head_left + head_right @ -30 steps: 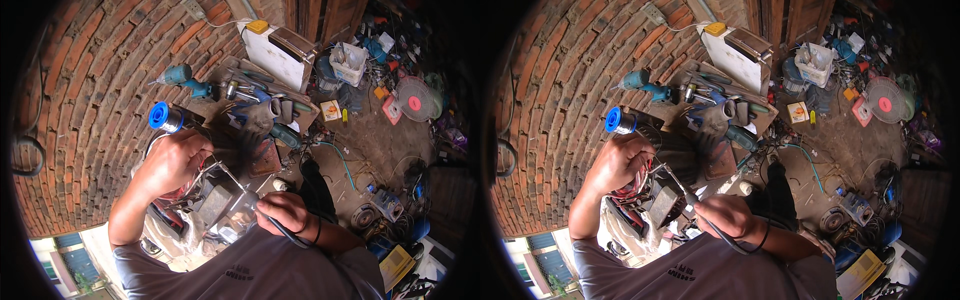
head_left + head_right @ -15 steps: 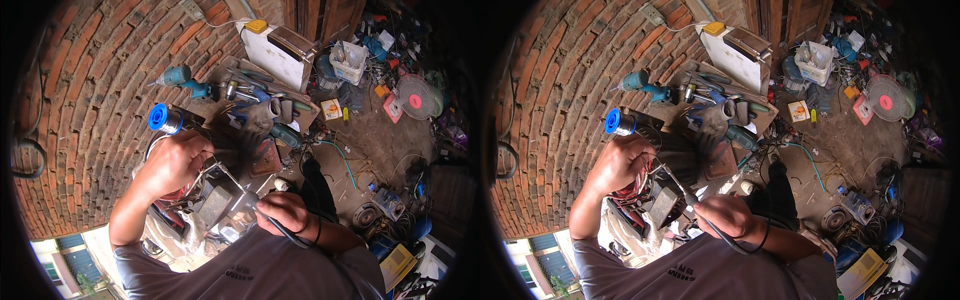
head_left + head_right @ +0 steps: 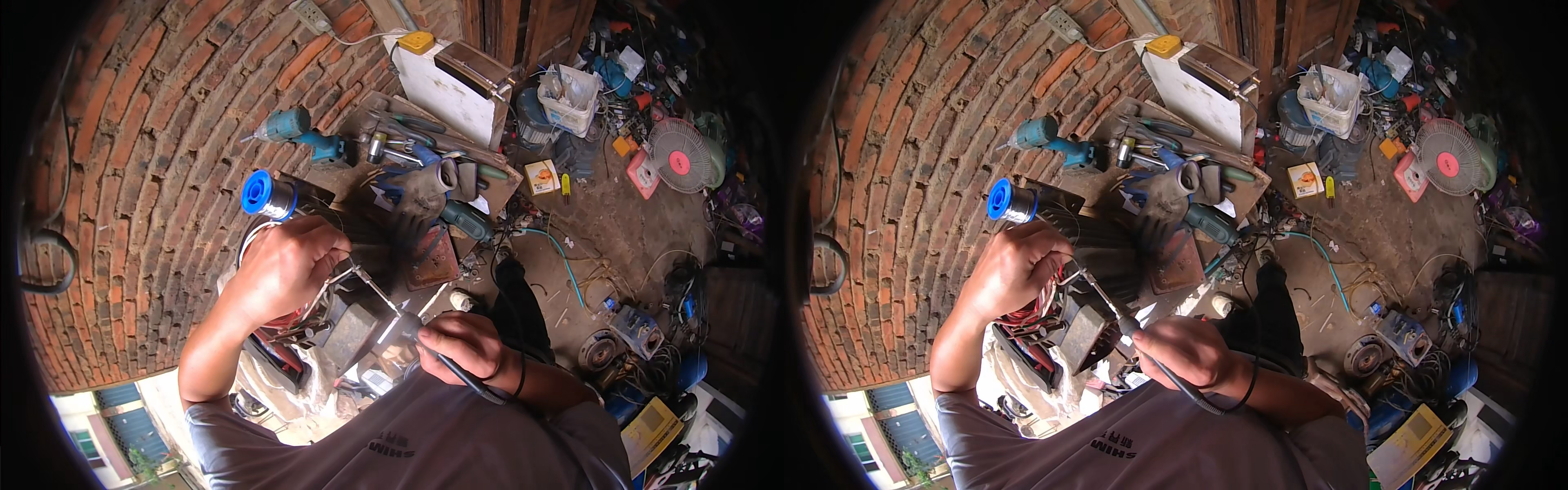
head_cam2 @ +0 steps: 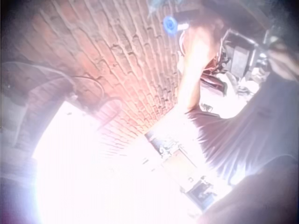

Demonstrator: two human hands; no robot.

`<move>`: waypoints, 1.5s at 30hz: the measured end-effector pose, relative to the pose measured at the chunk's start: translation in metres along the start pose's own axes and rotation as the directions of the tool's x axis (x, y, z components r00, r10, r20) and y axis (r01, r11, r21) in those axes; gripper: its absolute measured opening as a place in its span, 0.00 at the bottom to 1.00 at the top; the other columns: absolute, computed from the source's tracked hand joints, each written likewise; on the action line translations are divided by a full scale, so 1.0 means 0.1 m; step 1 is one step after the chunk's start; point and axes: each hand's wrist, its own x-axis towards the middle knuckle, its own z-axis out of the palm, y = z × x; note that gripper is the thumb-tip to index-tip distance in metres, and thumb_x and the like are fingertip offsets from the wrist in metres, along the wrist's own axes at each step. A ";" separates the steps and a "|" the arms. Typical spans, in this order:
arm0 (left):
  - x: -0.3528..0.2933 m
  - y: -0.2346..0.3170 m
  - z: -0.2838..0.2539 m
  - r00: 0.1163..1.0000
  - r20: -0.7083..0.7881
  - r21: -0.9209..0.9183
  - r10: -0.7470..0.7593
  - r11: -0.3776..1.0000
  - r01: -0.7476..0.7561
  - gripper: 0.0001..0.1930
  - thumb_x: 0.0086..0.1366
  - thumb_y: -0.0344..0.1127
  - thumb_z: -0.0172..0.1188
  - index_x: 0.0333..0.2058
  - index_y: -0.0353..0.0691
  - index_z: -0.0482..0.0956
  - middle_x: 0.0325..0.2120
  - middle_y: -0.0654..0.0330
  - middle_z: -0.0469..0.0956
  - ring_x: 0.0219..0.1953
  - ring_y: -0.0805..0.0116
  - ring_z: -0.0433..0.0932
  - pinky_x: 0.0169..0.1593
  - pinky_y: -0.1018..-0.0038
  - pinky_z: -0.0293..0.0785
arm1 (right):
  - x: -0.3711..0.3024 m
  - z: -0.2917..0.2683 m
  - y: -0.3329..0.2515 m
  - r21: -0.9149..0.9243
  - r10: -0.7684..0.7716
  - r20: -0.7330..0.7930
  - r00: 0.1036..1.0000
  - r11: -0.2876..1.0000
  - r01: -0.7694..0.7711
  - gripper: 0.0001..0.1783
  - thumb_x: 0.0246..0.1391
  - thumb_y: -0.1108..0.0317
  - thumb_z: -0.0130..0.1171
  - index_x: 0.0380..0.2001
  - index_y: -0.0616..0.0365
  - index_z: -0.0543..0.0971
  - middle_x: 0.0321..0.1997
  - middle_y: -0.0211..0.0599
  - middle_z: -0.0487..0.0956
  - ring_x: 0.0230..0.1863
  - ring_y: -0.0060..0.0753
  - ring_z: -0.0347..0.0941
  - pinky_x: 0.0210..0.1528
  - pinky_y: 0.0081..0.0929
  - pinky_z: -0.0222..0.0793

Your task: The person uses a soldering iron to tin and solder multiple small wires and terminals on a cluttered workbench. They repeatedly heat the soldering iron tip, apply solder to wire ends, and join components together.

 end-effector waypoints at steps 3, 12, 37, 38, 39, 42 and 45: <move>0.00 0.01 0.01 1.000 -0.012 -0.005 -0.004 1.000 0.003 0.06 0.58 0.22 0.65 0.36 0.35 0.85 0.32 0.53 0.84 0.34 0.50 0.85 0.37 0.60 0.82 | 0.01 -0.01 -0.01 0.004 0.003 0.006 1.000 1.000 -0.003 0.31 0.44 0.82 0.70 0.55 0.64 0.77 0.38 0.41 0.82 0.31 0.41 0.82 0.34 0.33 0.82; 0.01 0.05 0.03 0.998 -0.028 -0.027 -0.052 0.998 0.051 0.03 0.64 0.24 0.67 0.37 0.35 0.85 0.35 0.52 0.83 0.37 0.48 0.84 0.41 0.59 0.81 | 0.00 -0.01 0.02 0.021 0.009 0.010 1.000 1.000 -0.009 0.31 0.43 0.82 0.70 0.54 0.65 0.77 0.37 0.41 0.81 0.31 0.41 0.82 0.35 0.34 0.82; 0.02 0.06 0.03 0.995 0.024 0.017 -0.098 0.995 0.098 0.04 0.63 0.24 0.66 0.37 0.36 0.84 0.40 0.53 0.81 0.42 0.48 0.83 0.45 0.58 0.80 | 0.00 0.01 0.06 0.024 0.007 -0.006 1.000 1.000 -0.007 0.30 0.43 0.82 0.70 0.54 0.65 0.78 0.37 0.41 0.82 0.33 0.42 0.81 0.36 0.34 0.82; 0.02 0.06 0.04 0.994 0.030 0.015 -0.102 0.995 0.101 0.04 0.63 0.24 0.66 0.37 0.36 0.84 0.40 0.53 0.81 0.42 0.48 0.83 0.45 0.58 0.79 | -0.01 0.02 0.06 0.027 0.007 -0.005 1.000 1.000 -0.007 0.30 0.43 0.82 0.70 0.54 0.65 0.78 0.37 0.41 0.82 0.33 0.42 0.81 0.36 0.34 0.82; 0.02 0.06 0.04 0.994 0.030 0.012 -0.104 0.995 0.104 0.04 0.63 0.24 0.66 0.37 0.36 0.84 0.40 0.53 0.81 0.42 0.48 0.83 0.45 0.58 0.79 | -0.01 0.02 0.06 0.030 0.007 -0.005 1.000 1.000 -0.007 0.30 0.44 0.82 0.69 0.54 0.65 0.78 0.37 0.41 0.82 0.33 0.42 0.81 0.36 0.34 0.82; 0.02 0.06 0.04 0.994 0.028 0.009 -0.110 0.994 0.109 0.05 0.63 0.24 0.66 0.37 0.37 0.85 0.40 0.53 0.81 0.42 0.48 0.83 0.45 0.58 0.79 | -0.01 0.02 0.07 0.039 0.008 -0.005 1.000 0.999 -0.008 0.30 0.44 0.83 0.69 0.55 0.66 0.78 0.37 0.41 0.82 0.32 0.41 0.81 0.35 0.34 0.81; 0.03 0.08 0.03 0.992 0.027 0.015 -0.123 0.992 0.122 0.05 0.63 0.24 0.66 0.37 0.37 0.85 0.40 0.54 0.81 0.42 0.48 0.83 0.45 0.58 0.80 | -0.01 0.02 0.08 0.042 0.005 -0.009 1.000 0.999 -0.004 0.30 0.45 0.83 0.69 0.55 0.66 0.78 0.36 0.41 0.82 0.31 0.40 0.81 0.35 0.33 0.81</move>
